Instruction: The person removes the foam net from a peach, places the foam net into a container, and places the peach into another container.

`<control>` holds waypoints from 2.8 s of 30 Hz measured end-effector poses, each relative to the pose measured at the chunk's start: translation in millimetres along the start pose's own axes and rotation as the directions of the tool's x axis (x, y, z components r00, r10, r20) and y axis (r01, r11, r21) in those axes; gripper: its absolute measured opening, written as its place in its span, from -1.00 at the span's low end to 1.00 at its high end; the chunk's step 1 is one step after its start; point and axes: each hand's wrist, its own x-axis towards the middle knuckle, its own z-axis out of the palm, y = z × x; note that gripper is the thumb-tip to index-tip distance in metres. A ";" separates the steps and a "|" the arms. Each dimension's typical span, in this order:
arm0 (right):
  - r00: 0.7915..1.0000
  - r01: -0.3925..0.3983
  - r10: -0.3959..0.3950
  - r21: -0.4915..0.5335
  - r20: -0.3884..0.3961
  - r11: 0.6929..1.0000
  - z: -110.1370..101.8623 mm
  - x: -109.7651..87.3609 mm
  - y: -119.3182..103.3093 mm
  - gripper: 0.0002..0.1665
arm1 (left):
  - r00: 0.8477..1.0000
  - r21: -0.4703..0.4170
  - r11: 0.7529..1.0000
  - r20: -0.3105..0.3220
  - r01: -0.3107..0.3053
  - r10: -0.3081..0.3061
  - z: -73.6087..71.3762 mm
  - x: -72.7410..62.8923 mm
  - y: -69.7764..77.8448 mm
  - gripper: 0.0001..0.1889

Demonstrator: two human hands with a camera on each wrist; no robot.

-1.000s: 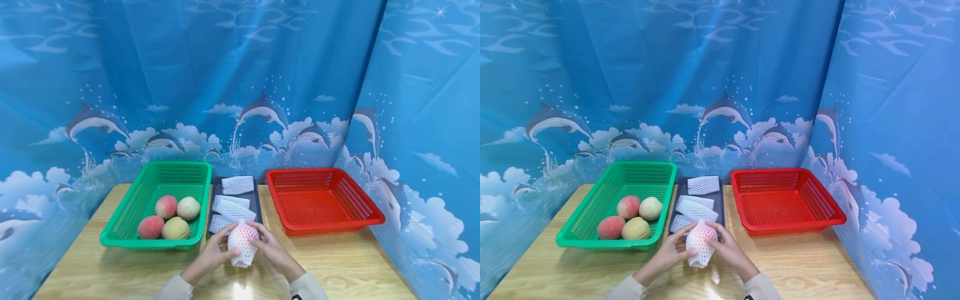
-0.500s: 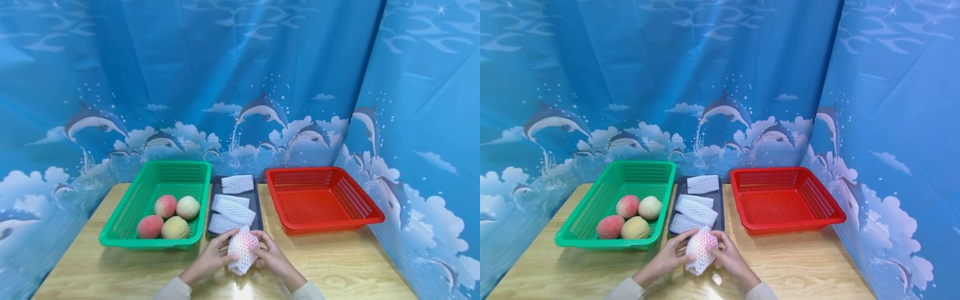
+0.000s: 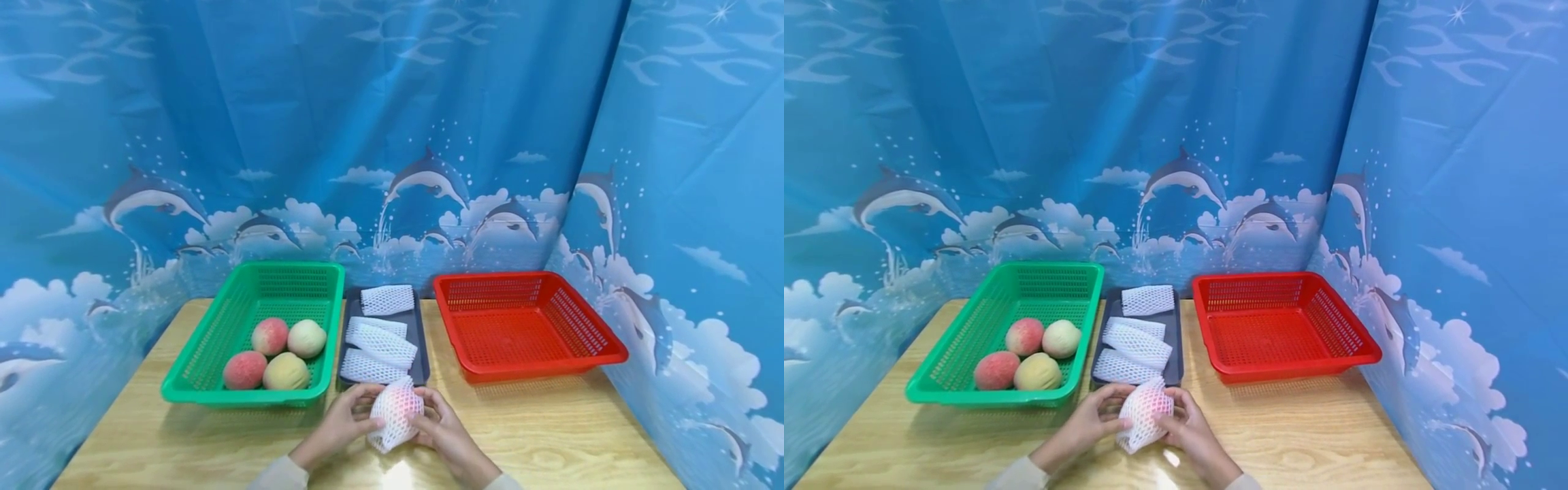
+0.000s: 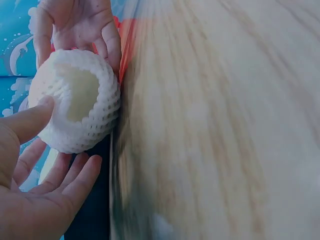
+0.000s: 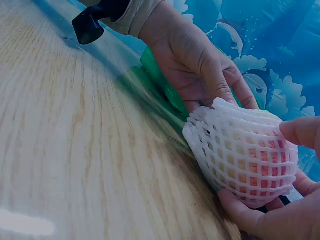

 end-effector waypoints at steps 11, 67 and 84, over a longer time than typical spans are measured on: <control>0.999 0.016 -0.015 0.023 -0.045 1.000 9.1 -1.8 4.2 -0.31 | 0.999 0.273 0.961 0.037 -0.034 0.025 8.5 -6.0 2.1 -0.12; 0.987 0.064 -0.071 -0.057 -0.142 0.996 0.4 -6.1 2.1 -0.38 | 0.994 0.321 0.945 -0.057 -0.066 0.089 1.4 2.8 1.6 -0.30; 0.983 0.059 -0.076 -0.107 -0.167 0.993 -4.7 -7.2 1.6 -0.39 | 0.996 0.307 0.949 -0.034 -0.073 0.087 1.3 0.5 7.9 -0.32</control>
